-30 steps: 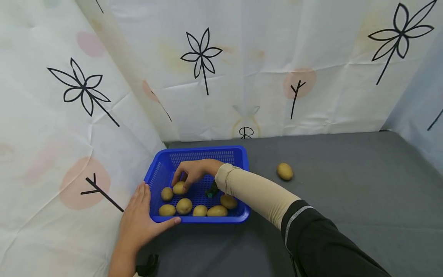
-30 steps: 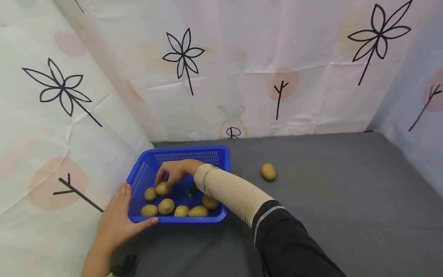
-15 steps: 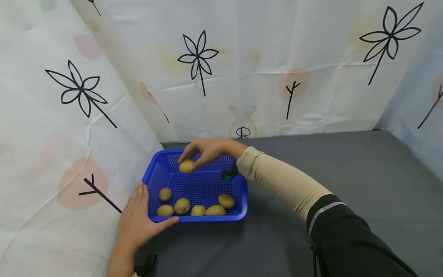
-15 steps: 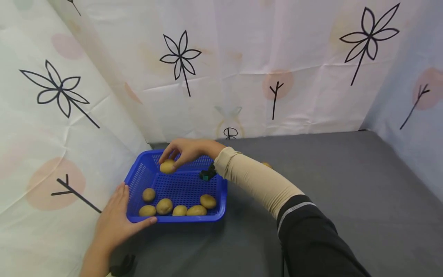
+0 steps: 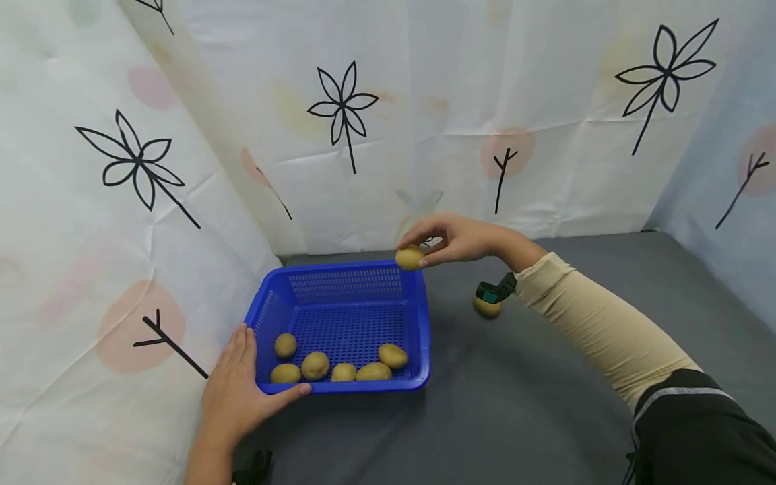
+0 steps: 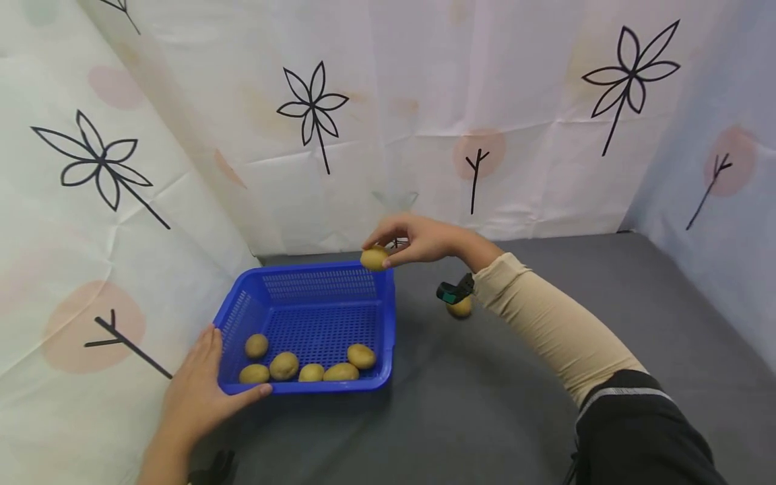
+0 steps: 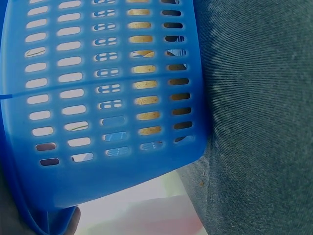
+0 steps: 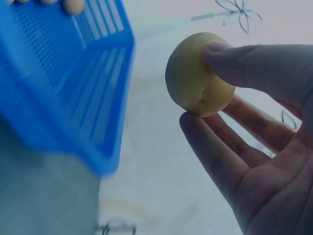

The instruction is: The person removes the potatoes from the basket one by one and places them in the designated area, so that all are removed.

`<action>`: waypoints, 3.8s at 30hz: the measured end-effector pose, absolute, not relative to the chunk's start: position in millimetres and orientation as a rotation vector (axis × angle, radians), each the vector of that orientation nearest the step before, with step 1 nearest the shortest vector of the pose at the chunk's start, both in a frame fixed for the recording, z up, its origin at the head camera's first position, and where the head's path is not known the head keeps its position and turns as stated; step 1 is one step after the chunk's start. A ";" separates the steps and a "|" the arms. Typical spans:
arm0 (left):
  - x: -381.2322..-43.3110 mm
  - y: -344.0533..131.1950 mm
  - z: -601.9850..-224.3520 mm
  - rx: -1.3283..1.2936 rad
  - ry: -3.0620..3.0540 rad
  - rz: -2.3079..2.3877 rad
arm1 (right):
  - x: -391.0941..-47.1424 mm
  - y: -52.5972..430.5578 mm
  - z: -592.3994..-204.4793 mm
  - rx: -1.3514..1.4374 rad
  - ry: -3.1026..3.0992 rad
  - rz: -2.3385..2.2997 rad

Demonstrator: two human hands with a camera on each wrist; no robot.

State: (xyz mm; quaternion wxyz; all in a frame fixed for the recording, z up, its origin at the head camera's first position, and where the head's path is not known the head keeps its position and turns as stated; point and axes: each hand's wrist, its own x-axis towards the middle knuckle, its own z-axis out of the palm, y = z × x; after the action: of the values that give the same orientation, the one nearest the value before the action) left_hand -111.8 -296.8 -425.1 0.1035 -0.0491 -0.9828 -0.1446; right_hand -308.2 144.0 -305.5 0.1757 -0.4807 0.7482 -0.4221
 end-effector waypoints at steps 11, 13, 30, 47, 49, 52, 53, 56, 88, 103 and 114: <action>-112.8 -297.0 -423.6 -0.140 -2.928 -0.437 | -279.5 235.7 -340.0 -1.210 2.298 -1.298; -112.5 -297.1 -424.6 -0.140 -2.926 -0.434 | -272.1 247.0 -347.3 -1.180 2.338 -1.301; -111.4 -297.4 -424.1 -0.117 -2.945 -0.430 | -240.4 307.7 -418.5 -0.777 2.656 -1.237; -115.8 -300.5 -425.0 -0.129 -2.916 -0.428 | -240.2 310.8 -444.8 -0.724 2.680 -1.181; -115.6 -300.2 -425.3 -0.127 -2.916 -0.428 | -240.2 310.6 -446.2 -0.738 2.687 -1.177; -115.4 -300.1 -426.3 -0.128 -2.918 -0.429 | -240.4 311.0 -448.4 -0.755 2.688 -1.179; -115.4 -300.0 -426.7 -0.127 -2.917 -0.429 | -240.3 311.0 -448.9 -0.759 2.687 -1.180; -115.4 -300.0 -427.4 -0.126 -2.915 -0.433 | -240.4 311.5 -450.1 -0.759 2.683 -1.183; -115.5 -300.6 -425.9 -0.143 -2.881 -0.432 | -263.8 278.8 -402.0 -0.782 2.646 -1.165; -113.8 -300.4 -428.4 -0.135 -2.879 -0.443 | -302.4 174.3 -343.2 -0.976 2.471 -1.213; -113.9 -300.2 -430.0 -0.116 -2.887 -0.441 | -323.9 66.4 -333.6 -1.233 2.229 -1.229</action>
State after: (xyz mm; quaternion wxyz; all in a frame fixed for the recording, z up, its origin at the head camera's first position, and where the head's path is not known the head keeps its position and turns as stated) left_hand -113.9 -300.2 -430.0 0.1093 -0.0396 -0.9818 -0.1499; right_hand -323.9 66.4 -333.6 0.1560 -0.4306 0.7785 -0.4291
